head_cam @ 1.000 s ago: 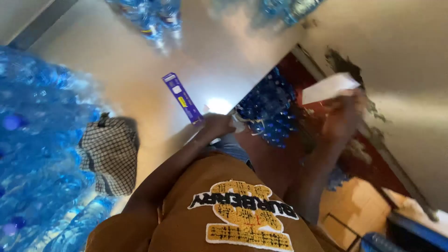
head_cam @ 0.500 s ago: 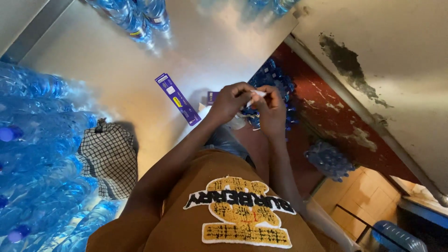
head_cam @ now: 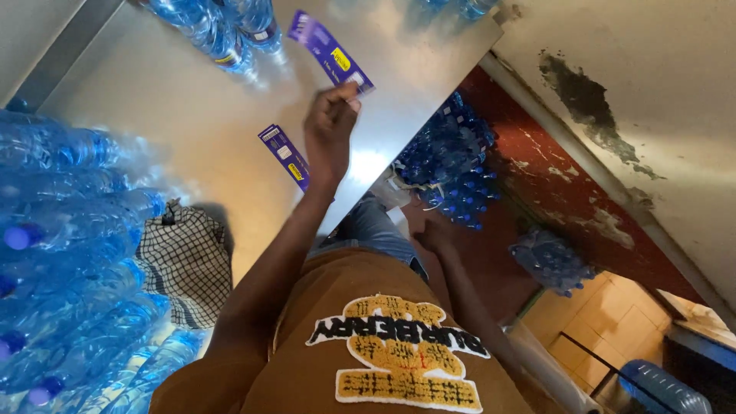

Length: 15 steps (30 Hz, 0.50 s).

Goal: A person is manually applying labels to plastic water bottles at a workstation in a water production facility.

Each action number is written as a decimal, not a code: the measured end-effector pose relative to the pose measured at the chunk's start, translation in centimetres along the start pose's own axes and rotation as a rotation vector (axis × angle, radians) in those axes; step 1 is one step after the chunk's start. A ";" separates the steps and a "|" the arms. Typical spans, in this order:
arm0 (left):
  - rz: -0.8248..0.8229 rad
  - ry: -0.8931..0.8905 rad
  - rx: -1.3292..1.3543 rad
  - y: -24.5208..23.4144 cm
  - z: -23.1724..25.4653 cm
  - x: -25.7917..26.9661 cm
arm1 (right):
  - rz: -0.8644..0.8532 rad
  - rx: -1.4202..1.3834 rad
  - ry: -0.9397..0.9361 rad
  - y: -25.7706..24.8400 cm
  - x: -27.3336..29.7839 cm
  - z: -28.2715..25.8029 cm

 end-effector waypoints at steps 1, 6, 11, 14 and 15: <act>-0.027 0.014 -0.036 0.5 -1.1 0.9 | -0.066 -0.123 0.032 0.0 0.2 0.5; -0.178 0.223 -0.392 3.3 -8.3 5.4 | 0.109 -1.590 0.260 -21.8 -2.6 -14.4; -0.384 0.108 -0.539 4.4 -17.8 4.3 | 0.408 -1.727 0.526 -25.0 -4.1 -13.3; -0.381 0.132 -0.515 3.5 -20.3 -4.5 | 0.524 -1.527 0.607 -25.5 -1.8 -9.2; -0.293 0.216 -0.534 3.1 -21.4 -10.1 | 0.522 -1.373 0.592 -25.8 -1.0 -7.9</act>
Point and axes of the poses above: each hand's wrist, its own x-axis away from the middle knuckle, its own y-axis out of the palm, z = x × y, the point moved 10 cm from there along -x, towards the middle knuckle, and after that the axes turned 11 degrees about z, right-handed, at the moved point
